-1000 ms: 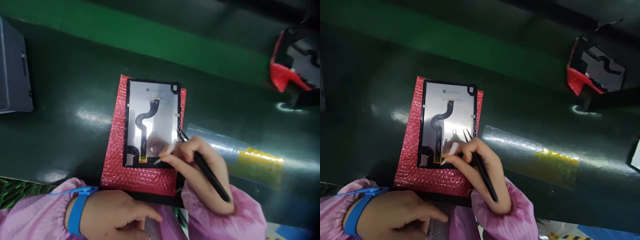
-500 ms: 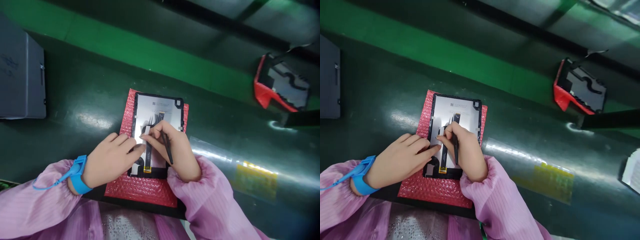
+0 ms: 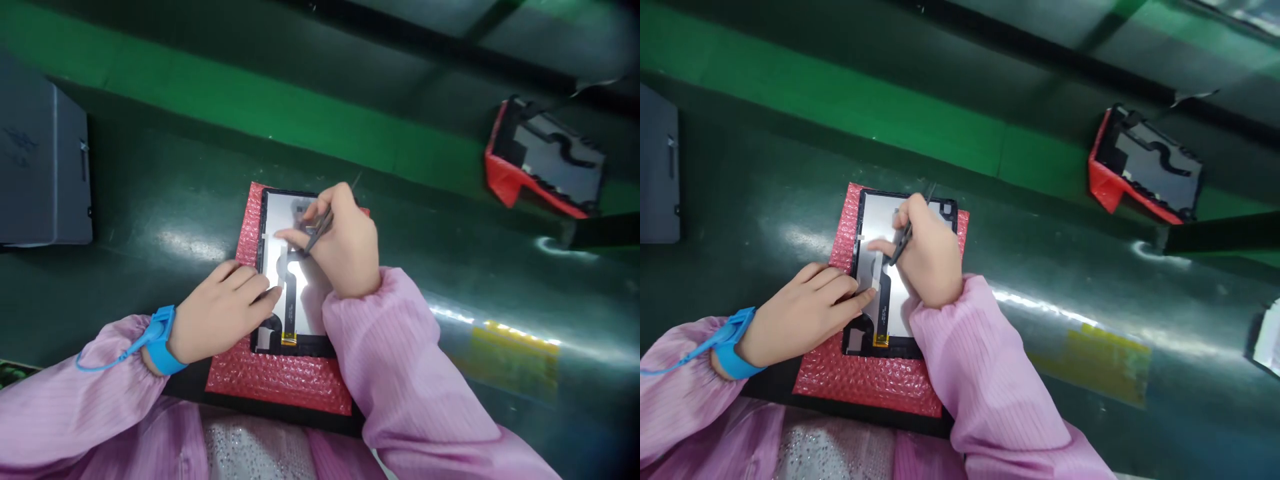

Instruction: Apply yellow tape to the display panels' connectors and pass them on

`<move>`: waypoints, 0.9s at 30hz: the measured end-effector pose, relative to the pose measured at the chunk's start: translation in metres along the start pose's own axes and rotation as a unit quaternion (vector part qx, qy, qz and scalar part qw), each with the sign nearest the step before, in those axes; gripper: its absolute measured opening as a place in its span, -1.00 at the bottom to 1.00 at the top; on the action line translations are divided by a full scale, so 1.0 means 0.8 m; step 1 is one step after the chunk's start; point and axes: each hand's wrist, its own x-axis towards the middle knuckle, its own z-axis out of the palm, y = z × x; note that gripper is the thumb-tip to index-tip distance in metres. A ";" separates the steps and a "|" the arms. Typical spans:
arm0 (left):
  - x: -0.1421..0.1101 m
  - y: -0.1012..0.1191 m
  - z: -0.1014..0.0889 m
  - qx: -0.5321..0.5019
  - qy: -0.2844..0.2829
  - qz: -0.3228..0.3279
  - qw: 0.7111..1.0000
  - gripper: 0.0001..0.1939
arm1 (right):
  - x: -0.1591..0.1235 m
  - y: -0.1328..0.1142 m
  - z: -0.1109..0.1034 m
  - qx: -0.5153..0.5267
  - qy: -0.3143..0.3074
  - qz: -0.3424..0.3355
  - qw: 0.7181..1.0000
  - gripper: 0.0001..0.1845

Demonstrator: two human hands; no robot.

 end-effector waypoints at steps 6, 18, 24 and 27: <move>0.003 0.019 0.012 -0.115 0.029 0.175 0.978 -0.49 | 0.003 0.014 -0.063 -0.064 0.157 0.076 0.983 -0.62; 0.166 -0.094 0.041 -0.063 0.042 -0.059 0.995 -0.46 | -0.010 0.171 -0.204 -0.339 0.165 0.128 0.917 -0.76; 0.259 -0.187 0.023 -0.176 0.224 -0.279 0.917 -0.54 | 0.071 0.232 -0.235 -0.346 0.146 0.132 0.917 -0.85; 0.255 -0.135 0.029 -0.228 0.234 -0.201 0.924 -0.59 | 0.101 0.250 -0.240 -0.297 0.152 0.146 0.931 -0.83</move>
